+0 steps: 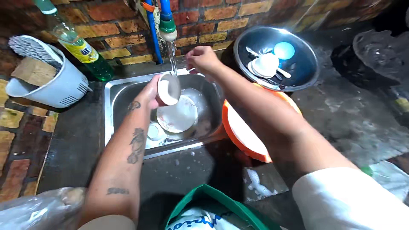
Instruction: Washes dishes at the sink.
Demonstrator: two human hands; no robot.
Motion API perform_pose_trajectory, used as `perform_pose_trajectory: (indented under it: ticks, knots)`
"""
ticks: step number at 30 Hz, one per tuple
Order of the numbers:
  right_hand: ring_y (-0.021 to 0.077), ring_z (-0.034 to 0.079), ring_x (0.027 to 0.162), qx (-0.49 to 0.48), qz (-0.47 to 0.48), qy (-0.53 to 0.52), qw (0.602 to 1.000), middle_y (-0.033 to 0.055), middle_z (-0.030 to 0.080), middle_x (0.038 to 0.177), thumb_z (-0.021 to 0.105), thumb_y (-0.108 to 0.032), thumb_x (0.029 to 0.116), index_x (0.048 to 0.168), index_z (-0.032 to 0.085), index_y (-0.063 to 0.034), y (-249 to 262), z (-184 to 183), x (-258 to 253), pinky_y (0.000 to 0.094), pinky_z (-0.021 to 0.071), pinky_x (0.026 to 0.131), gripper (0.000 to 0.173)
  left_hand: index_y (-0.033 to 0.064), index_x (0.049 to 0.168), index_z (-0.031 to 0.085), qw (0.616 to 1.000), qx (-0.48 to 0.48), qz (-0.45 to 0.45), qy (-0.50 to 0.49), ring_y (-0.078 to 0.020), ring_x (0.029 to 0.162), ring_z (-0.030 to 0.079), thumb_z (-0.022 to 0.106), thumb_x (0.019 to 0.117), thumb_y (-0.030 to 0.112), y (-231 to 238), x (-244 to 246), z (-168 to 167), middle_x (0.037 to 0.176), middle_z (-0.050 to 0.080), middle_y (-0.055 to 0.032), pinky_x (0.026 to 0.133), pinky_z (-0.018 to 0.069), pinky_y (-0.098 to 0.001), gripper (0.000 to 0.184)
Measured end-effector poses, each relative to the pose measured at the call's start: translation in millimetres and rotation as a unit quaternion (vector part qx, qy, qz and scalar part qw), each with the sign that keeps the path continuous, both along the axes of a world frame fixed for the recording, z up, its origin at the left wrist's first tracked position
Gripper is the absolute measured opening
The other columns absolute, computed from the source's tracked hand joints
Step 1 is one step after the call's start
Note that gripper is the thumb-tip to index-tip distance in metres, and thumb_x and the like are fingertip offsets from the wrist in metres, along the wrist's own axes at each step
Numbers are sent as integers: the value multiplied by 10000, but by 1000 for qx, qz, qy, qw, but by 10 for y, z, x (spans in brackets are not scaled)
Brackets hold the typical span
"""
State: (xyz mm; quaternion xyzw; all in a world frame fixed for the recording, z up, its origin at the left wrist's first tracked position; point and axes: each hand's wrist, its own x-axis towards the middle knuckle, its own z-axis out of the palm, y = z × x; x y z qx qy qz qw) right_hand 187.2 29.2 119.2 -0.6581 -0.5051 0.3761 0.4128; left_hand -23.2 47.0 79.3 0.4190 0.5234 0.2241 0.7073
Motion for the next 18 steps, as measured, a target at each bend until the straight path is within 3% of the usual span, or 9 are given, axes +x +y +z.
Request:
perform_pose_trajectory:
  ticks: [2, 4, 6, 8, 11, 13, 14, 16, 18]
  knots:
    - [303, 650, 1116, -10, 1, -44, 999, 200, 658, 1233, 702, -216, 975, 1293, 626, -1, 177, -36, -199, 500, 527, 964, 392, 177, 1426, 493, 993, -32, 73, -86, -314, 1129, 649, 244, 1051, 629, 64, 187, -134, 1277, 642, -144, 898, 563, -529, 638]
    - [416, 546, 1306, -68, 13, -76, 995, 274, 551, 1415, 792, -273, 907, 1459, 514, -12, 250, -171, -282, 615, 453, 1069, 671, 182, 1363, 518, 979, -31, 126, -160, -249, 1051, 638, 233, 1062, 620, 62, 244, -243, 1182, 646, -103, 849, 558, -460, 602]
    - [337, 626, 1154, -144, 3, 1, 990, 235, 619, 1298, 740, -191, 941, 1396, 553, -11, 213, -361, -411, 534, 525, 961, 523, 159, 1193, 522, 970, 4, 143, -195, -137, 821, 619, 234, 1110, 450, 3, 173, -323, 943, 618, -30, 701, 551, -317, 418]
    - [237, 653, 884, -210, -4, 138, 968, 173, 627, 1136, 596, -151, 1021, 1338, 556, -2, 141, -543, -553, 404, 585, 755, 353, 99, 1121, 547, 980, 2, 164, -109, -128, 671, 623, 343, 1116, 329, 4, 95, -335, 827, 620, -40, 609, 552, -279, 307]
    - [305, 678, 944, -235, -19, 173, 956, 214, 612, 1224, 499, -58, 1024, 1396, 503, -20, 176, -719, -710, 462, 605, 760, 373, 4, 1229, 584, 975, 75, 86, 190, -182, 740, 657, 431, 1078, 204, 190, -202, -551, 922, 675, -112, 685, 566, -346, 293]
    - [341, 651, 1089, -233, 9, 11, 972, 258, 584, 1299, 472, -98, 1049, 1350, 529, 59, 231, -638, -767, 514, 572, 861, 344, -35, 1280, 589, 911, 153, -8, 383, -358, 989, 681, 600, 969, 143, 226, -529, -678, 1124, 670, -250, 856, 555, -557, 358]
    - [364, 603, 1207, -231, 35, -82, 969, 276, 575, 1347, 483, -124, 1056, 1308, 565, 96, 268, -540, -777, 548, 505, 964, 344, -21, 1325, 580, 880, 173, -54, 438, -444, 1150, 628, 695, 915, 159, 202, -690, -731, 1235, 634, -300, 956, 491, -649, 461]
    - [397, 540, 1324, -203, 79, -220, 951, 279, 573, 1388, 477, -178, 1063, 1262, 615, 97, 298, -291, -778, 599, 433, 1058, 367, 95, 1468, 532, 838, 183, -148, 492, -540, 1359, 447, 795, 853, 218, 147, -950, -914, 1468, 472, -339, 1066, 363, -741, 680]
    - [382, 518, 1360, -163, 83, -272, 945, 244, 572, 1417, 420, -266, 1097, 1317, 610, 50, 300, -76, -786, 589, 415, 1087, 430, 246, 1553, 452, 822, 174, -183, 511, -568, 1442, 305, 863, 779, 286, 95, -1065, -1142, 1627, 249, -312, 1086, 313, -771, 877]
